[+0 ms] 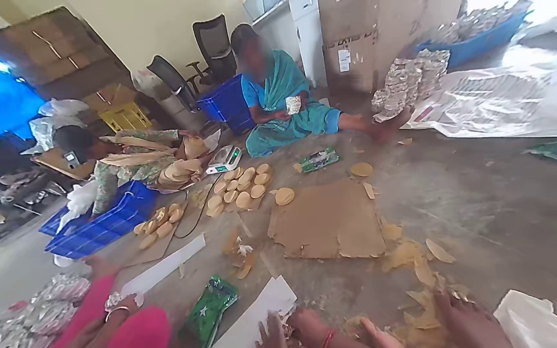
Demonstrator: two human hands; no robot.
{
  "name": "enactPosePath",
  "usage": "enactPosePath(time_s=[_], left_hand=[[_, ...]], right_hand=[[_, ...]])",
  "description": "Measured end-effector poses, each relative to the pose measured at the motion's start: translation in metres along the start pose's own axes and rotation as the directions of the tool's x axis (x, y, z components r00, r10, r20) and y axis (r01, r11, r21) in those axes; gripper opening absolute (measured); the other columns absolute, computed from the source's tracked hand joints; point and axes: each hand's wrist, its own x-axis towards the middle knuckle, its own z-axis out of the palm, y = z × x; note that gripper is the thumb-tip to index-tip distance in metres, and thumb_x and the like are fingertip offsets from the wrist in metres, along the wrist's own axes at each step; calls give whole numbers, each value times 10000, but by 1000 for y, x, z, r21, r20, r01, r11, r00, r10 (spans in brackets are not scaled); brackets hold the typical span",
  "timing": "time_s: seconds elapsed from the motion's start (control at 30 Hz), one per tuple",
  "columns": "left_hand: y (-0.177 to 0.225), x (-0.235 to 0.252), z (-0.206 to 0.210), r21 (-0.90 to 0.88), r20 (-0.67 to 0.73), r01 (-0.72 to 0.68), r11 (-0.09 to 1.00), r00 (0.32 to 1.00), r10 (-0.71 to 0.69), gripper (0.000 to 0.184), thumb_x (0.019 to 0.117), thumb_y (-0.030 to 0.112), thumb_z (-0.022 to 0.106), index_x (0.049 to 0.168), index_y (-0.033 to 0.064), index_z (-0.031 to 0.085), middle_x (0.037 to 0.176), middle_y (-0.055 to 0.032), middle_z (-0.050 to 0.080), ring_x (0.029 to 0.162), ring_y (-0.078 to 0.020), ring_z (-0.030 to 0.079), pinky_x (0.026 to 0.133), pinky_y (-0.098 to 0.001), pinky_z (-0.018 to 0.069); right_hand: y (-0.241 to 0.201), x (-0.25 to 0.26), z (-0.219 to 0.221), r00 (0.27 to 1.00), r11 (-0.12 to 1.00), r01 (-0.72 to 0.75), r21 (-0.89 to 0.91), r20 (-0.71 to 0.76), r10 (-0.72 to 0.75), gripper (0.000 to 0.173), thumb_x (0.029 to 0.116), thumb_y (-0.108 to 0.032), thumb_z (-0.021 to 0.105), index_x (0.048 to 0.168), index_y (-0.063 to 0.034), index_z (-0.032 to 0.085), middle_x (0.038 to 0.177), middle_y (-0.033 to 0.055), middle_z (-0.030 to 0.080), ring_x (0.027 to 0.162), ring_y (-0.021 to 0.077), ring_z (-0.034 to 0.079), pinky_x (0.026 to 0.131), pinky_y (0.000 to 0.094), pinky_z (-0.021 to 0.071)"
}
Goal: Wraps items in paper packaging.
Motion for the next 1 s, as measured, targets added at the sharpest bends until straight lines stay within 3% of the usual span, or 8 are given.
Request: enactPosePath(time_s=[0.13, 0.27, 0.43, 0.53, 0.7, 0.8, 0.87, 1.0], left_hand=[[-37, 12, -25, -222, 104, 79, 972, 993, -57, 795, 968, 285, 666, 1584, -46, 287, 1621, -303, 299, 1510, -547, 202, 1172, -776, 76], [-51, 24, -19, -614, 309, 275, 739, 946, -95, 647, 878, 113, 753, 1437, -76, 487, 1288, -277, 637, 1181, -328, 646, 1063, -475, 496], [-36, 18, -12, -785, 384, 446, 431, 895, -226, 521, 911, 14, 687, 1381, -81, 484, 1219, -221, 641, 1051, -220, 652, 942, -400, 541], [-36, 11, -3, -820, 382, 494, 290, 849, -365, 490, 952, 45, 674, 1383, -80, 477, 1182, -210, 655, 1006, -204, 653, 906, -388, 541], [-36, 5, 3, -831, 388, 515, 209, 807, -446, 519, 945, 61, 692, 1394, -85, 478, 1215, -233, 640, 1067, -246, 639, 956, -418, 525], [-29, 3, 1, -843, 382, 509, 172, 793, -475, 464, 932, 68, 708, 1331, -90, 532, 1142, -202, 661, 1021, -215, 636, 933, -396, 523], [-26, 2, 2, -858, 363, 486, 169, 804, -471, 378, 927, 81, 716, 1243, -82, 586, 1033, -144, 687, 925, -158, 654, 877, -355, 545], [-10, -5, 1, -903, 312, 413, 120, 821, -479, 270, 941, 21, 672, 1169, -98, 591, 889, -96, 694, 793, -104, 664, 781, -292, 567]], right_hand=[[3, 10, -10, 985, 982, 161, -95, 84, -153, 200, 955, -87, 668, 1098, 39, 728, 1097, 276, 710, 1121, 484, 648, 949, 670, 489], [12, 26, -11, 930, 908, 361, -212, 158, -332, 157, 914, -39, 715, 1051, 32, 742, 1063, 243, 726, 1098, 472, 656, 933, 665, 499], [13, 25, -10, 897, 875, 438, -205, 33, -441, 169, 882, 23, 716, 1046, 27, 756, 1061, 235, 727, 1099, 445, 666, 977, 593, 512], [3, 5, -6, 986, 998, 61, -25, -153, -64, 344, 940, -162, 695, 1244, 0, 686, 1231, 231, 674, 1182, 384, 640, 1021, 509, 515], [-6, -24, 9, 852, 779, -523, 345, 179, 493, 502, 1078, -407, 483, 1190, 41, 678, 1130, 246, 705, 1080, 373, 682, 980, 569, 500], [-19, -33, 28, 854, 376, -366, 851, 147, 499, 513, 1114, -403, 385, 1162, 40, 641, 950, 112, 677, 867, 182, 657, 838, 373, 553], [-22, -30, 36, 884, 205, -216, 954, 102, 457, 425, 1099, -320, 455, 1307, 31, 574, 1129, 125, 672, 1016, 182, 654, 928, 383, 543], [-21, -24, 40, 913, 323, -167, 932, 22, 407, 562, 906, 22, 689, 1410, 76, 447, 1168, 194, 664, 996, 206, 664, 902, 398, 548]])
